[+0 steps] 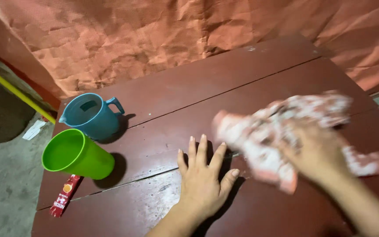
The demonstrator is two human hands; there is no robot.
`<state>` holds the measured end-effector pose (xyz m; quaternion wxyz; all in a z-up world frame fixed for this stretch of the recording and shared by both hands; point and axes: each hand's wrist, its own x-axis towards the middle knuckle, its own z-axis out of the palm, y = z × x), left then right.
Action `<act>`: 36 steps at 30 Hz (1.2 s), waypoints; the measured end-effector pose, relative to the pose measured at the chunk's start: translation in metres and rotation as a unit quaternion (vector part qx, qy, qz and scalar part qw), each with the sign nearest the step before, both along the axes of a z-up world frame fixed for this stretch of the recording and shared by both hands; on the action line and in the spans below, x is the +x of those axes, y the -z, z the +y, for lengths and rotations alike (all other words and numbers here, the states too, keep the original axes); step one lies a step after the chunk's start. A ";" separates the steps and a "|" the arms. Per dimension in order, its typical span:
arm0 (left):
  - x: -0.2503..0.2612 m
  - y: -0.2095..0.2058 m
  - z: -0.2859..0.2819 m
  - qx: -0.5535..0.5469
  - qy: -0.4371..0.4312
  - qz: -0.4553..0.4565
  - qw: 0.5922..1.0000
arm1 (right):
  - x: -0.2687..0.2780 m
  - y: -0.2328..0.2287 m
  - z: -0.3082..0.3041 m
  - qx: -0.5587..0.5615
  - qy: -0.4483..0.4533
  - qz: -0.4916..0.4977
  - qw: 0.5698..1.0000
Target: Wiping a wooden table with a damp cloth.
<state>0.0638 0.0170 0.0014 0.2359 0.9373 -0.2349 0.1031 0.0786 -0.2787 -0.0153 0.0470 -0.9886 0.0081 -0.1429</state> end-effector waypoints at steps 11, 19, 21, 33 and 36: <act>-0.013 -0.006 -0.017 -0.008 -0.021 0.038 0.999 | 0.038 0.019 -0.088 0.003 0.213 0.030 0.977; -0.015 0.009 -0.011 -0.130 -0.020 0.001 0.991 | -0.055 -0.017 0.112 0.061 -0.038 0.053 0.996; -0.018 0.008 -0.006 -0.091 -0.040 -0.026 0.995 | -0.082 0.028 0.116 -0.052 -0.094 -0.024 0.994; -0.039 0.025 0.010 -0.135 -0.060 -0.026 0.989 | -0.105 0.009 -0.084 -0.001 0.079 -0.047 0.996; -0.038 0.027 0.008 -0.148 -0.063 -0.039 0.986 | -0.087 0.014 -0.148 0.028 0.173 -0.016 0.984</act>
